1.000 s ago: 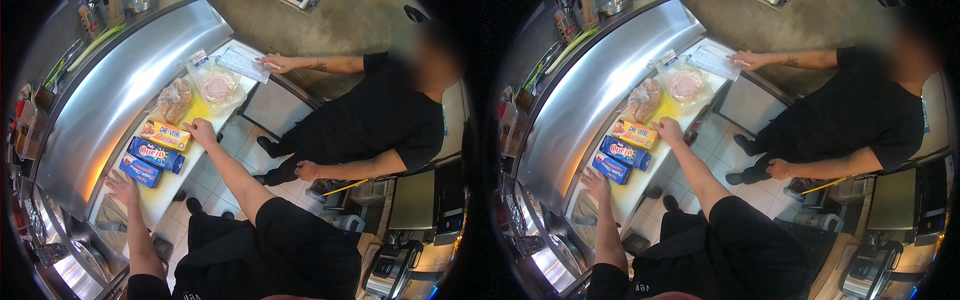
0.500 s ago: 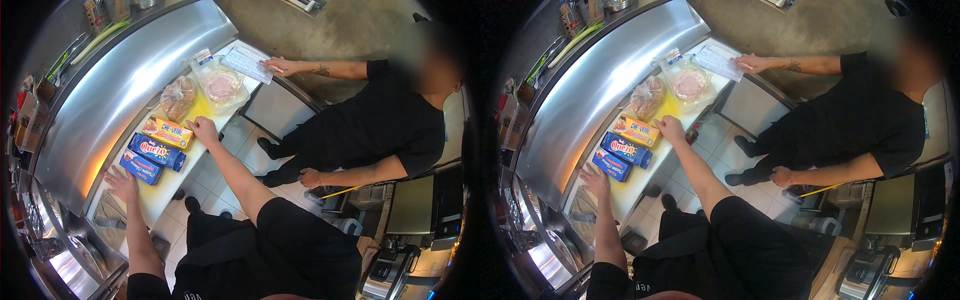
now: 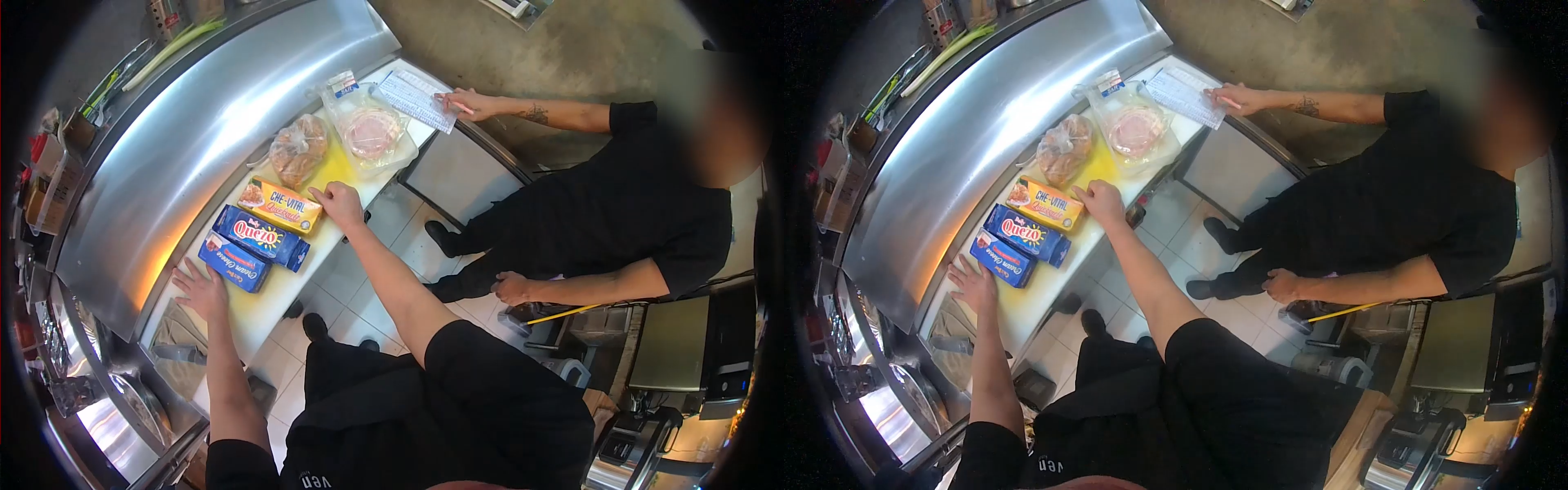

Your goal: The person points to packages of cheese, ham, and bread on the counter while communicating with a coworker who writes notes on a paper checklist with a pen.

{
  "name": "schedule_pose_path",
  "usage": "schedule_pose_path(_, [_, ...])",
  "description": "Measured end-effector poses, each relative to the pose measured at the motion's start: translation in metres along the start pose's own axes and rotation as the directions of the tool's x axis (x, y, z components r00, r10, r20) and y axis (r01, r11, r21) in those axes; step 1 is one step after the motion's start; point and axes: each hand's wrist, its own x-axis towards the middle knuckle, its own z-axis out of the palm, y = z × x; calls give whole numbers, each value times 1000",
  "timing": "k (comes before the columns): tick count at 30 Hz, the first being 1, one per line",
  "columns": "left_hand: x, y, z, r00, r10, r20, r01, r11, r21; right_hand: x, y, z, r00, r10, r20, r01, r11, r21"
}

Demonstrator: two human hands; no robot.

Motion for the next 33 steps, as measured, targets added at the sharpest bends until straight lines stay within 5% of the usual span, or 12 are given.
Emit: schedule_pose_path(33, [-1, 1, 1, 1000, -7, -4, 7, 1000, 2, -3, 0, -1, 999, 39, 30, -40, 999, 19])
